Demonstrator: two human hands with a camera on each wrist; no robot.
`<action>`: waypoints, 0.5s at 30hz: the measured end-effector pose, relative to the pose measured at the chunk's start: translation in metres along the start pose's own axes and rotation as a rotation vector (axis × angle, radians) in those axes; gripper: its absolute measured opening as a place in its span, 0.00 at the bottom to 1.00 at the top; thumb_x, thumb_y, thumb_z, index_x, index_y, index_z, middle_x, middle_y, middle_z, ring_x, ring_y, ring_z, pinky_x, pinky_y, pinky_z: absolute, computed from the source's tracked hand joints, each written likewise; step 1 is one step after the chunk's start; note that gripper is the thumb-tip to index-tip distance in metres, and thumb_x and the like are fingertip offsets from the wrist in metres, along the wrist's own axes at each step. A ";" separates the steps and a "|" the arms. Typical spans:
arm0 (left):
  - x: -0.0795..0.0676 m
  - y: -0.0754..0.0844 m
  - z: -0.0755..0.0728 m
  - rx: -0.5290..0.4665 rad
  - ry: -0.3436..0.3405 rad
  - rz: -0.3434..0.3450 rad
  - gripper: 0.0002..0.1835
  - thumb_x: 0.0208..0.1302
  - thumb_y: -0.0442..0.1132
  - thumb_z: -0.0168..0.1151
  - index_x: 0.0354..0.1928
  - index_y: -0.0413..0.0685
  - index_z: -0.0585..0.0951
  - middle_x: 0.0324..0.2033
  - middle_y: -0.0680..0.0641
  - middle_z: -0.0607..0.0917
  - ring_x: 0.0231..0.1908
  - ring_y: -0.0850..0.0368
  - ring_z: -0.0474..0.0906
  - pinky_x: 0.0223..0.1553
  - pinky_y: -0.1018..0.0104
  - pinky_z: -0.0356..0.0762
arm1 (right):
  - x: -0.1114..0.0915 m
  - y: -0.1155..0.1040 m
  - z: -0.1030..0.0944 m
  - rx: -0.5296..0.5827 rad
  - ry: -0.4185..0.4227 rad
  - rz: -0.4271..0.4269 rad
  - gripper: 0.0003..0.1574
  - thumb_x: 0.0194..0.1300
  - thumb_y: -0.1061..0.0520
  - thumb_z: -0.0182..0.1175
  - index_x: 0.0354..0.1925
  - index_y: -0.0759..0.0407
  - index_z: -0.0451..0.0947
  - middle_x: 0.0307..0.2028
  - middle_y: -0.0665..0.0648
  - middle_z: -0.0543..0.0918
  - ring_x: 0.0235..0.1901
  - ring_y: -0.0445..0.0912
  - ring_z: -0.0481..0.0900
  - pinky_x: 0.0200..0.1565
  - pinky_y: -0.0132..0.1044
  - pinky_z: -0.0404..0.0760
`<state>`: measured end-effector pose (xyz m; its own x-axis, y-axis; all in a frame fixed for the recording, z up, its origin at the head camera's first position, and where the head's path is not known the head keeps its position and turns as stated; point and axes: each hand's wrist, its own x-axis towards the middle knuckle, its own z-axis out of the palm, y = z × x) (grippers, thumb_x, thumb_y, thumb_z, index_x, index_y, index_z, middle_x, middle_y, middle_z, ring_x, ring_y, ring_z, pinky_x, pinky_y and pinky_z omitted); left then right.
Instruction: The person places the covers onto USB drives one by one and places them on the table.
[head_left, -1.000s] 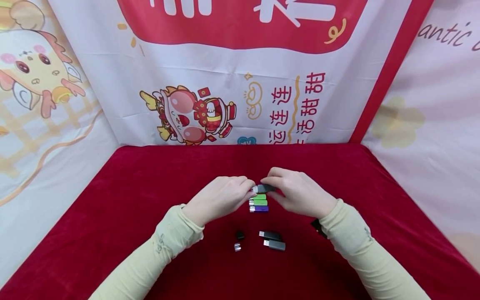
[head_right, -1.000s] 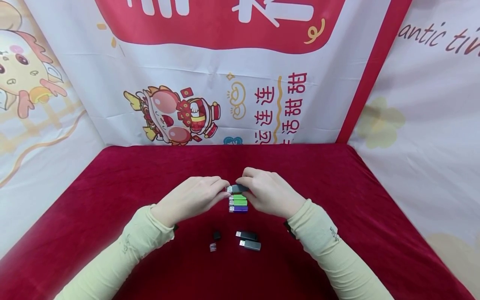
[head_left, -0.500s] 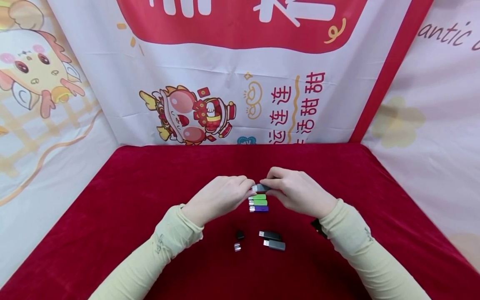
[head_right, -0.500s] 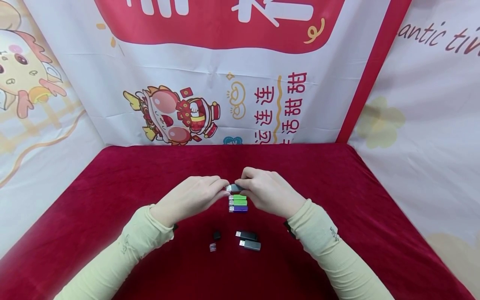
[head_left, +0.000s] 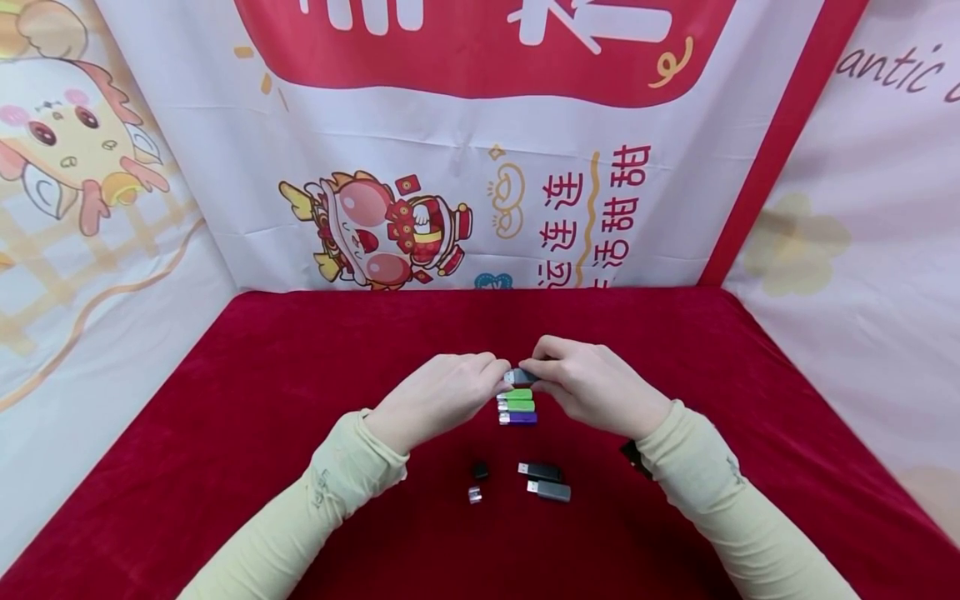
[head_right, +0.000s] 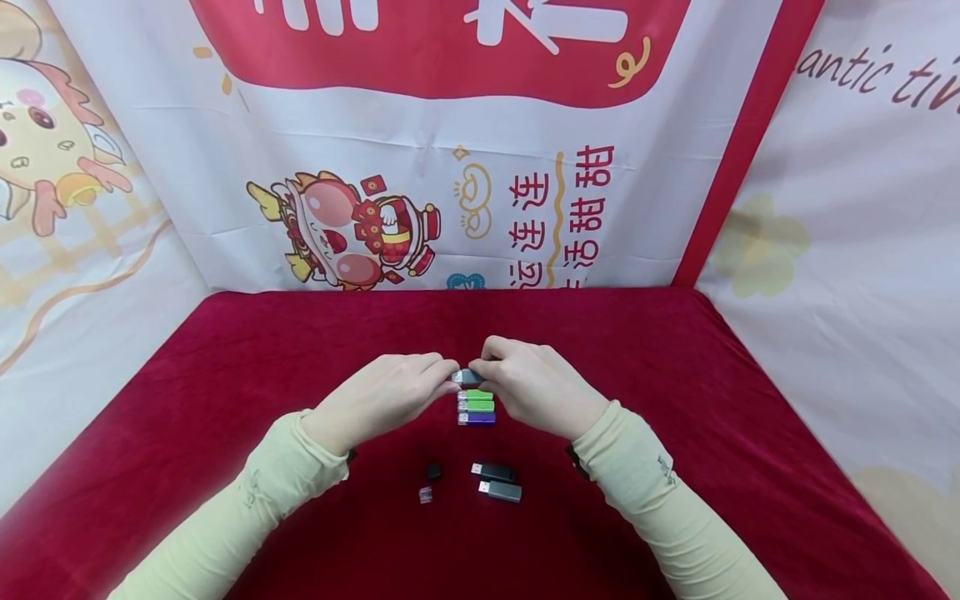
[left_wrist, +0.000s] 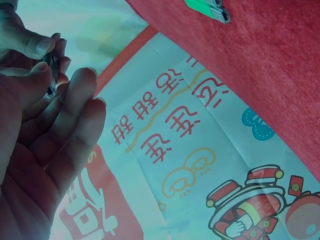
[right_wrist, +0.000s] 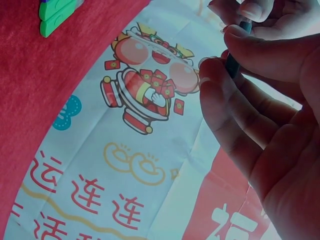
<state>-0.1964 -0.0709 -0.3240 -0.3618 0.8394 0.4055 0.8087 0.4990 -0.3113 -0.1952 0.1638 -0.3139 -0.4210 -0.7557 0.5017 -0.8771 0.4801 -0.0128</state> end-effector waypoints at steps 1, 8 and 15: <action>0.000 0.000 0.000 0.006 0.002 0.002 0.10 0.68 0.42 0.64 0.40 0.43 0.78 0.26 0.50 0.77 0.25 0.61 0.76 0.30 0.72 0.79 | 0.000 0.000 0.000 -0.001 0.003 0.000 0.15 0.55 0.65 0.73 0.44 0.59 0.86 0.36 0.51 0.78 0.30 0.39 0.76 0.31 0.31 0.79; -0.001 0.000 0.001 0.040 0.008 0.011 0.10 0.65 0.40 0.67 0.40 0.42 0.78 0.27 0.49 0.78 0.26 0.60 0.77 0.31 0.71 0.80 | 0.002 -0.003 0.000 -0.011 0.016 -0.005 0.14 0.55 0.65 0.72 0.42 0.59 0.86 0.35 0.52 0.78 0.30 0.40 0.76 0.30 0.31 0.79; -0.002 0.000 0.001 0.069 -0.012 0.015 0.12 0.63 0.39 0.69 0.42 0.41 0.78 0.28 0.48 0.78 0.27 0.60 0.77 0.31 0.71 0.80 | 0.002 -0.004 0.002 -0.019 0.008 0.007 0.14 0.55 0.66 0.72 0.42 0.60 0.86 0.35 0.52 0.78 0.30 0.40 0.76 0.31 0.31 0.79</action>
<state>-0.1956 -0.0723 -0.3254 -0.3557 0.8494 0.3900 0.7807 0.4994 -0.3757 -0.1932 0.1592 -0.3141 -0.4254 -0.7489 0.5082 -0.8694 0.4941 0.0004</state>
